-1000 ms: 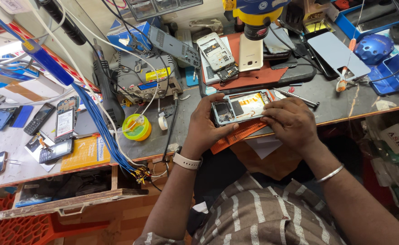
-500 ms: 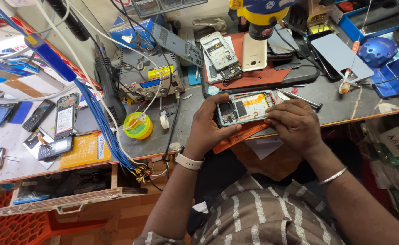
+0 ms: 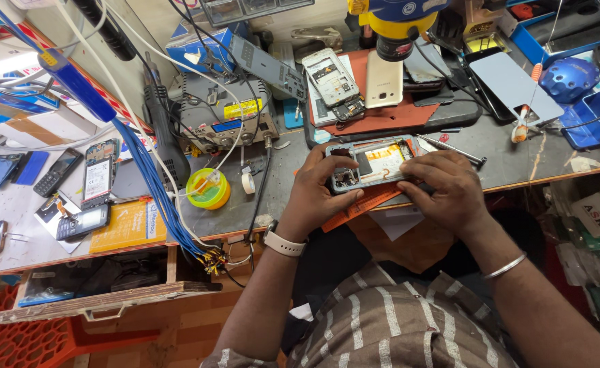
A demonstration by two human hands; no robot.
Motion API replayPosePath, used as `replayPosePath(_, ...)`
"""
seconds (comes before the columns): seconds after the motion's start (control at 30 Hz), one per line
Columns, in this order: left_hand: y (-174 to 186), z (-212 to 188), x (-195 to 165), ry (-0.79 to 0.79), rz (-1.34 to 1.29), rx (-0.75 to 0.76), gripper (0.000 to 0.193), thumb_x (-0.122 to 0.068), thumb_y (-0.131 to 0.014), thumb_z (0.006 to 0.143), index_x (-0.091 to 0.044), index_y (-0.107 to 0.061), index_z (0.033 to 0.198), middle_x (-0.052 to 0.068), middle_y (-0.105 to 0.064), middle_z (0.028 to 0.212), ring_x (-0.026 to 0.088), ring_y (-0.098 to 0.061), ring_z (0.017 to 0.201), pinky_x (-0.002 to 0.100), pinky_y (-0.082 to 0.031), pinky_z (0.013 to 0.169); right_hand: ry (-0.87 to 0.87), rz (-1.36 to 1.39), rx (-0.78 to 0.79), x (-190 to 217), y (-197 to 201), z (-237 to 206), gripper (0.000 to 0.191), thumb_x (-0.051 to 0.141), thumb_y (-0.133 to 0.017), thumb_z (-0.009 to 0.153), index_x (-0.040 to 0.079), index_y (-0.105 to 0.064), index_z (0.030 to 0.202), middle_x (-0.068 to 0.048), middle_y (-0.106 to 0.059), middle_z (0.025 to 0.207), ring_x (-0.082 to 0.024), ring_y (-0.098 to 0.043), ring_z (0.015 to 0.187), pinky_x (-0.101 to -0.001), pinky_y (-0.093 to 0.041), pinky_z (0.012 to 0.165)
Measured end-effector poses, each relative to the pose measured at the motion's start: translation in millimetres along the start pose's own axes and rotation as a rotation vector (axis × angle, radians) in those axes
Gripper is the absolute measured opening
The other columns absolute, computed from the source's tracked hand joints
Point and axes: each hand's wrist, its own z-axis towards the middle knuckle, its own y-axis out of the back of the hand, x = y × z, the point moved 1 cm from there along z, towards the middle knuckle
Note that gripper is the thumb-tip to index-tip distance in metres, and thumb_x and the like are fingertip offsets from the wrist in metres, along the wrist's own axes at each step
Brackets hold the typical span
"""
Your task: The person disassembles a smartphone at a repair workbench, removing the back cover and battery, then uses a screwdriver to unscrew and adjust internal components while holding the phone frame. They reposition the phone repeatedly and handle the opened device under a microscope.
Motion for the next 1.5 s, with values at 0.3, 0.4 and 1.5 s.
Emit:
replayPosePath(0.3, 0, 2, -2, -0.058, -0.066, -0.008, 0.049, -0.011, -0.086, 0.077, -0.010, -0.065, 0.122, 0.008, -0.060, 0.113, 0.020, -0.065, 0.103, 0.032, -0.056, 0.088, -0.034, 0.040, 0.063, -2, 3, 8, 0.021, 0.024, -0.078, 0.088, 0.013, -0.078, 0.106, -0.005, -0.074, 0.111, -0.025, -0.065, 0.110, -0.0426, -0.046, 0.101)
replayPosePath(0.4, 1, 2, -3, -0.026, -0.048, 0.001, 0.049, -0.011, -0.086, 0.077, -0.009, -0.065, 0.122, 0.008, -0.060, 0.109, 0.020, -0.066, 0.099, 0.032, -0.056, 0.086, -0.057, 0.053, 0.082, -1, 4, 16, 0.018, 0.021, -0.076, 0.091, 0.013, -0.078, 0.107, -0.006, -0.073, 0.111, -0.025, -0.064, 0.110, -0.0422, -0.045, 0.103)
replayPosePath(1.5, 3, 3, 6, -0.011, -0.035, -0.046, 0.045, -0.023, -0.087, 0.078, -0.009, -0.065, 0.115, 0.006, -0.066, 0.102, 0.020, -0.068, 0.094, 0.032, -0.055, 0.084, -0.016, 0.013, 0.142, -1, 1, 18, 0.008, 0.005, -0.069, 0.088, 0.007, -0.067, 0.095, -0.006, -0.074, 0.104, -0.028, -0.069, 0.106, -0.0433, -0.049, 0.100)
